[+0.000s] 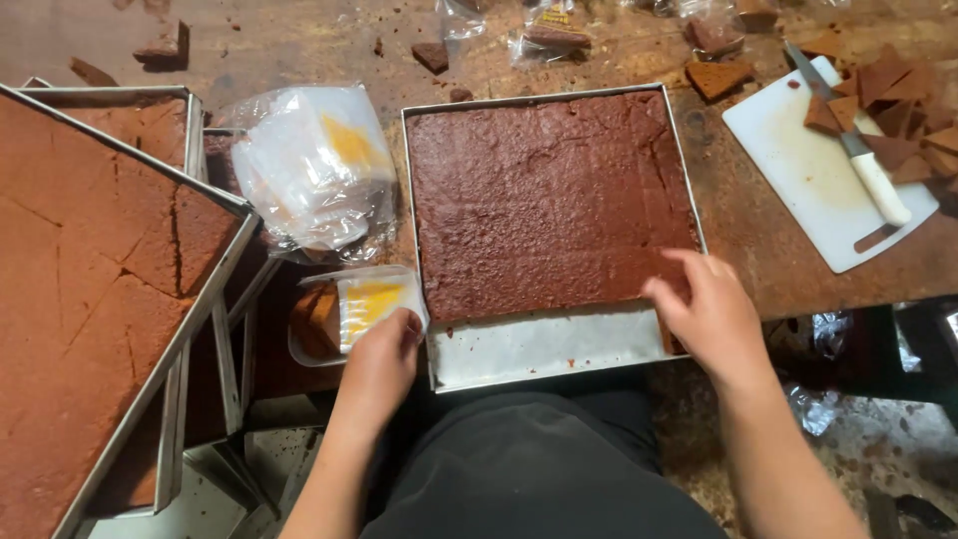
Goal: Sorting and placing pieces of cake from a large sheet into a metal tray
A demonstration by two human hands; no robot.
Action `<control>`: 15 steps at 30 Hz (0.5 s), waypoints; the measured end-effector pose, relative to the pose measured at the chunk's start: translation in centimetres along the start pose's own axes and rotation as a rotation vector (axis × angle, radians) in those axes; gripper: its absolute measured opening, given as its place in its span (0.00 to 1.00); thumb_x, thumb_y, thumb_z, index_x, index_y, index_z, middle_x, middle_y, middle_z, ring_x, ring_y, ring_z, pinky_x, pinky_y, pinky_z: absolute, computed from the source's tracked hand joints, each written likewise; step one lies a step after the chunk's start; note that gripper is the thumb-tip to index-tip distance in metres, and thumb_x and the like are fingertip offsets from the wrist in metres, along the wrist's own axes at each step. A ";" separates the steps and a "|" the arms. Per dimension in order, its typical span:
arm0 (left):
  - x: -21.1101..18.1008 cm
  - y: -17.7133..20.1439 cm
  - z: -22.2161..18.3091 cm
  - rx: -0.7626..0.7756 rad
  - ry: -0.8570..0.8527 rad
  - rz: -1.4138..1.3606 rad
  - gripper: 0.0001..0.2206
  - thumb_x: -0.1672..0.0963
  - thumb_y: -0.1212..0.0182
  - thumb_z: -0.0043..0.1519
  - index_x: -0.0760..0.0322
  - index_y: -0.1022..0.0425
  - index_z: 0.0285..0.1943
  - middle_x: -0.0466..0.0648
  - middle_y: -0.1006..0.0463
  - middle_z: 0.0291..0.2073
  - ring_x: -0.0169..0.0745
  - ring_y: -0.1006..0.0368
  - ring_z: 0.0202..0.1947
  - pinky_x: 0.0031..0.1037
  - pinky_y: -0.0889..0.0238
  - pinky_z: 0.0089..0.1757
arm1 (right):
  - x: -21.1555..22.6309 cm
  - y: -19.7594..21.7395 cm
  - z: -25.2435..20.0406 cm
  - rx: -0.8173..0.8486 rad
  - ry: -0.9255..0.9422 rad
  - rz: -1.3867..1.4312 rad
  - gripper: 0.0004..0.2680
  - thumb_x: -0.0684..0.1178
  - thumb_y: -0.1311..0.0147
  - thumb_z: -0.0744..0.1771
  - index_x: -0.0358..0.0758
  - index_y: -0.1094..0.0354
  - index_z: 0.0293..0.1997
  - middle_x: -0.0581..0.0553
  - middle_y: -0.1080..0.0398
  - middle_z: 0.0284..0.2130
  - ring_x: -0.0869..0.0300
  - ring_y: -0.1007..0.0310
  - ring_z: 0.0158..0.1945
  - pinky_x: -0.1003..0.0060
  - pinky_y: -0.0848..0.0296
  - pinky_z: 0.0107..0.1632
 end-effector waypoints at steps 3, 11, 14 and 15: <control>0.8 1.3 0.2 -0.074 0.108 -0.106 0.05 0.53 0.33 0.60 0.51 0.23 0.41 0.48 0.15 0.31 0.53 0.17 0.41 0.41 0.27 0.41 | -7.7 -2.5 -2.3 0.128 -0.094 -0.672 0.30 0.67 0.31 0.56 0.35 0.31 0.54 0.35 0.29 0.40 0.38 0.25 0.48 0.46 0.20 0.46; 0.3 2.0 0.5 -0.115 0.091 -0.276 0.07 0.53 0.34 0.62 0.51 0.19 0.47 0.51 0.18 0.25 0.54 0.20 0.32 0.42 0.30 0.37 | -13.7 -3.7 -3.1 0.315 -0.296 -0.659 0.21 0.65 0.39 0.59 0.62 0.31 0.58 0.50 0.33 0.48 0.49 0.30 0.54 0.54 0.22 0.51; 0.2 2.7 0.4 -0.124 0.155 -0.302 0.06 0.50 0.33 0.62 0.49 0.17 0.38 0.46 0.17 0.22 0.47 0.19 0.27 0.34 0.29 0.33 | -11.7 -2.6 -2.5 0.389 -0.306 -0.655 0.17 0.66 0.43 0.62 0.65 0.29 0.55 0.50 0.30 0.46 0.49 0.24 0.52 0.55 0.21 0.52; 0.2 2.7 0.1 -0.122 0.158 -0.303 0.06 0.50 0.33 0.62 0.49 0.17 0.38 0.46 0.17 0.22 0.47 0.19 0.27 0.34 0.29 0.33 | -11.2 -2.9 -2.5 0.393 -0.306 -0.656 0.17 0.66 0.43 0.62 0.65 0.29 0.55 0.50 0.30 0.46 0.49 0.24 0.52 0.55 0.21 0.52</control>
Point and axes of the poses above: each hand's wrist, its own z-axis towards the middle knuckle, its own y-axis out of the back of the hand, x = y × z, the point moved 8 cm from there along z, towards the middle knuckle
